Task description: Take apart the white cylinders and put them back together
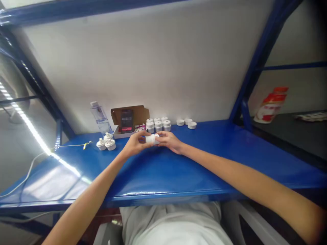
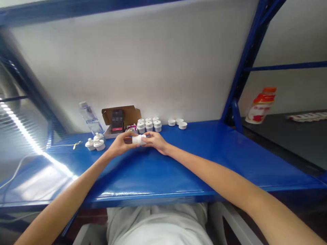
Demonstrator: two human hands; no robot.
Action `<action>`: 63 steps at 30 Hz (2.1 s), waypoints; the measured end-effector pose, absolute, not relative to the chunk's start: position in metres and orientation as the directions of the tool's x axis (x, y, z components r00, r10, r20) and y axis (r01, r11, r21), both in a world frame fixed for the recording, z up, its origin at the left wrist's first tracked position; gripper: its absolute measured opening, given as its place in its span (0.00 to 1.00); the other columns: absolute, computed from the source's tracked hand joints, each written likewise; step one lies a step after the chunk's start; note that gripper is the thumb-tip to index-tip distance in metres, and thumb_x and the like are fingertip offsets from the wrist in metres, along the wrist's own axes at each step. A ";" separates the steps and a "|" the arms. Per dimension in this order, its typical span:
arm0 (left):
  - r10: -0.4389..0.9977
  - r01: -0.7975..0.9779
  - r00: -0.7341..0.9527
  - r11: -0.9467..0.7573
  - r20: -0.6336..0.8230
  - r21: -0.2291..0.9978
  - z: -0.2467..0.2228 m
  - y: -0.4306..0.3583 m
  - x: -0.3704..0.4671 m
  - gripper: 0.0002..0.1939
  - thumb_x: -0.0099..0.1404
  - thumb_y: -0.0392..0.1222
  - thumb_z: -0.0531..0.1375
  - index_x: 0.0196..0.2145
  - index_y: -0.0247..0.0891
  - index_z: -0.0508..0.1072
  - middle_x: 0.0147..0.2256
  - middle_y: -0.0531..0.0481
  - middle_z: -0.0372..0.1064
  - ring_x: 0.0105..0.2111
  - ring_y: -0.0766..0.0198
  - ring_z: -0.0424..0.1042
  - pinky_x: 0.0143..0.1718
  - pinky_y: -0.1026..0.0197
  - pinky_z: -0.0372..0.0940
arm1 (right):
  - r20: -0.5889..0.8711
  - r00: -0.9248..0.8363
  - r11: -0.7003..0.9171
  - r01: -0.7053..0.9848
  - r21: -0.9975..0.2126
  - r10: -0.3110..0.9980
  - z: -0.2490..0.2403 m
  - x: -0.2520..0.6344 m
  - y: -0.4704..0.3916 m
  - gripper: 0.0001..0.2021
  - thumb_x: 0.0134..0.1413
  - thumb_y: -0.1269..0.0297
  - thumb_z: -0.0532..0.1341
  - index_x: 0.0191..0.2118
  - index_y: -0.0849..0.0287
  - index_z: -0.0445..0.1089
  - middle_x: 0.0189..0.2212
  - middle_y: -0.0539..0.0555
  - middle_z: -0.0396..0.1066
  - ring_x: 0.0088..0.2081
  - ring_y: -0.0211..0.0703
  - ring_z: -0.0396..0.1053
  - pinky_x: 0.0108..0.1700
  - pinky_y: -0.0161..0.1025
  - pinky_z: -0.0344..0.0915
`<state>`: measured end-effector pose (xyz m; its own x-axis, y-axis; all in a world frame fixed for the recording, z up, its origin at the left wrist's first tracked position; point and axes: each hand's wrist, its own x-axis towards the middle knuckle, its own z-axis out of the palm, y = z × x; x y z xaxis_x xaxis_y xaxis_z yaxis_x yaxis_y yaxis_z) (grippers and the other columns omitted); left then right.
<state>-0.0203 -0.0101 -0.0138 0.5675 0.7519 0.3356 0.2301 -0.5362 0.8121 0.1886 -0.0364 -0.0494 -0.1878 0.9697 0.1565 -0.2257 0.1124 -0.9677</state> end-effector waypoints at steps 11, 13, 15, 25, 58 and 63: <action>0.635 0.429 0.684 -0.748 0.358 0.506 -0.015 -0.004 -0.027 0.20 0.60 0.54 0.66 0.44 0.40 0.79 0.46 0.42 0.74 0.45 0.52 0.73 0.43 0.55 0.69 | 0.635 0.219 0.312 0.725 -0.614 0.741 -0.059 0.277 0.013 0.09 0.42 0.58 0.69 0.28 0.56 0.72 0.30 0.53 0.73 0.36 0.51 0.71 0.44 0.47 0.67; 0.627 0.439 0.689 -0.760 0.363 0.480 -0.015 -0.003 -0.028 0.19 0.60 0.54 0.66 0.44 0.40 0.79 0.45 0.42 0.74 0.45 0.52 0.73 0.44 0.55 0.69 | 0.668 0.221 0.308 0.756 -0.577 0.711 -0.065 0.293 0.020 0.11 0.44 0.57 0.69 0.34 0.56 0.73 0.37 0.56 0.73 0.42 0.53 0.71 0.49 0.49 0.67; 0.629 0.471 0.675 -0.770 0.385 0.431 -0.013 0.000 -0.031 0.18 0.60 0.54 0.65 0.42 0.40 0.79 0.44 0.43 0.75 0.44 0.52 0.74 0.43 0.55 0.69 | 0.664 0.246 0.314 0.732 -0.604 0.706 -0.073 0.299 0.025 0.18 0.45 0.57 0.69 0.42 0.57 0.71 0.45 0.58 0.71 0.44 0.53 0.71 0.51 0.50 0.67; 0.725 0.688 0.468 -0.658 0.506 0.307 0.006 0.020 -0.059 0.14 0.62 0.51 0.60 0.36 0.38 0.79 0.37 0.44 0.78 0.37 0.55 0.75 0.39 0.58 0.68 | 0.584 0.095 0.258 0.832 -0.491 0.806 -0.089 0.300 0.036 0.18 0.56 0.65 0.61 0.53 0.59 0.68 0.53 0.61 0.67 0.54 0.53 0.67 0.60 0.49 0.64; 0.895 0.935 0.235 -0.315 0.380 0.163 0.016 0.025 -0.085 0.17 0.63 0.52 0.57 0.42 0.39 0.78 0.41 0.42 0.78 0.42 0.50 0.75 0.41 0.56 0.66 | 0.471 0.148 -0.005 0.957 -0.291 0.870 -0.055 0.297 0.056 0.22 0.71 0.54 0.49 0.60 0.58 0.68 0.51 0.62 0.76 0.52 0.56 0.72 0.52 0.45 0.64; 0.966 0.982 0.186 -0.179 0.180 -0.053 0.016 0.028 -0.104 0.27 0.61 0.58 0.58 0.53 0.41 0.74 0.52 0.36 0.73 0.54 0.39 0.69 0.51 0.44 0.65 | 0.421 0.055 0.017 0.986 -0.164 0.905 -0.049 0.308 0.056 0.22 0.65 0.60 0.56 0.63 0.55 0.67 0.56 0.62 0.73 0.58 0.60 0.66 0.59 0.51 0.60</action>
<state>-0.1042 0.0279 0.0158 0.1855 0.9660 0.1799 0.9825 -0.1787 -0.0533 0.3081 0.0557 -0.0494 0.0546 0.9054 0.4210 0.9864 0.0167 -0.1638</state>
